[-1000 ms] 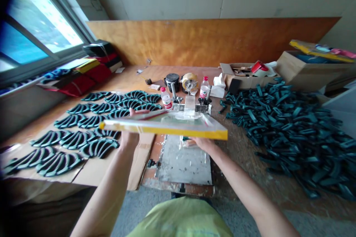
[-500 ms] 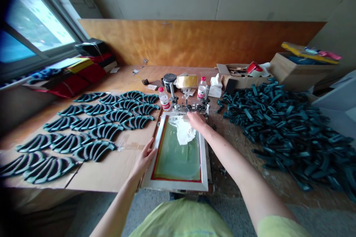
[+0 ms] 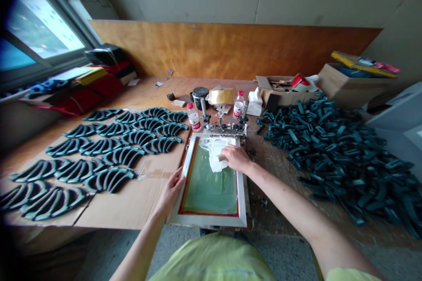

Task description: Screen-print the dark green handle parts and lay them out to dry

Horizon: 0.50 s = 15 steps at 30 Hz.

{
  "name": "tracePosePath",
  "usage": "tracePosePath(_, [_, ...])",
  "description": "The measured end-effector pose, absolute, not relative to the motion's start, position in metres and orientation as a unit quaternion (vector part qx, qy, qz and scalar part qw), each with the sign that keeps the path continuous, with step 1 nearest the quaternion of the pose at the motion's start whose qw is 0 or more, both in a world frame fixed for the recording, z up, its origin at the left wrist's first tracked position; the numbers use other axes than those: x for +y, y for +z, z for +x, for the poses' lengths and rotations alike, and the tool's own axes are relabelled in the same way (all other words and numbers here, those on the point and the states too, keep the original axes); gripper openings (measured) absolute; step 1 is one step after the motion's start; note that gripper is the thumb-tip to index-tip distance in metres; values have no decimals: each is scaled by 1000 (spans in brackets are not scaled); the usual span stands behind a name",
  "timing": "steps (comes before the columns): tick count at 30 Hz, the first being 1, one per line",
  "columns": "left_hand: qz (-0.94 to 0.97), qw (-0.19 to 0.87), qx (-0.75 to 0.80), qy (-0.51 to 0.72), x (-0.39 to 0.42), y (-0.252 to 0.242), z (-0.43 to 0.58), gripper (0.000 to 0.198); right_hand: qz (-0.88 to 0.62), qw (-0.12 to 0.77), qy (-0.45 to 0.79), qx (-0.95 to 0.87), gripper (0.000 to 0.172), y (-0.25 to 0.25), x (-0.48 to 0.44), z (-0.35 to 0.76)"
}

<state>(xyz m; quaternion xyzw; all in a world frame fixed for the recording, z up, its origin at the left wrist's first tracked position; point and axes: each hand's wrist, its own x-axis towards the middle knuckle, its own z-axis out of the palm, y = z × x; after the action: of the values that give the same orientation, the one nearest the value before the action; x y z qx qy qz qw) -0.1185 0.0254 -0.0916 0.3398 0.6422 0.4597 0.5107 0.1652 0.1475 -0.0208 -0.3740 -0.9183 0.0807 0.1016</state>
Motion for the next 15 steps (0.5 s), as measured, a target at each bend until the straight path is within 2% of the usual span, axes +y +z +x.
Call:
tracePosePath(4, [335,507,643,466,25,-87,-117,90,-351,140,63,-924,28,-38,130,165])
tracePosePath(6, [331,508,645,464,25,-84,-116,89,-334,136,84,-929,26,-36,126,167])
tracePosePath(9, [318,521,640,468,24,-73,-117,94,-386,137,111,-906,21,-18,143,160])
tracePosePath(10, [314,529,634,468,23,-67,-118,97,-416,142,115,-891,26,-10,155,155])
tracePosePath(12, [314,549,623,461,23,-49,-121,97,-473,146,116,-861,46,6,182,144])
tracePosePath(14, [320,562,617,450,25,-25,-126,84,-514,148,106,-838,60,21,207,143])
tracePosePath(15, [326,560,617,447,27,-12,-128,76,-531,159,97,-826,61,26,216,147])
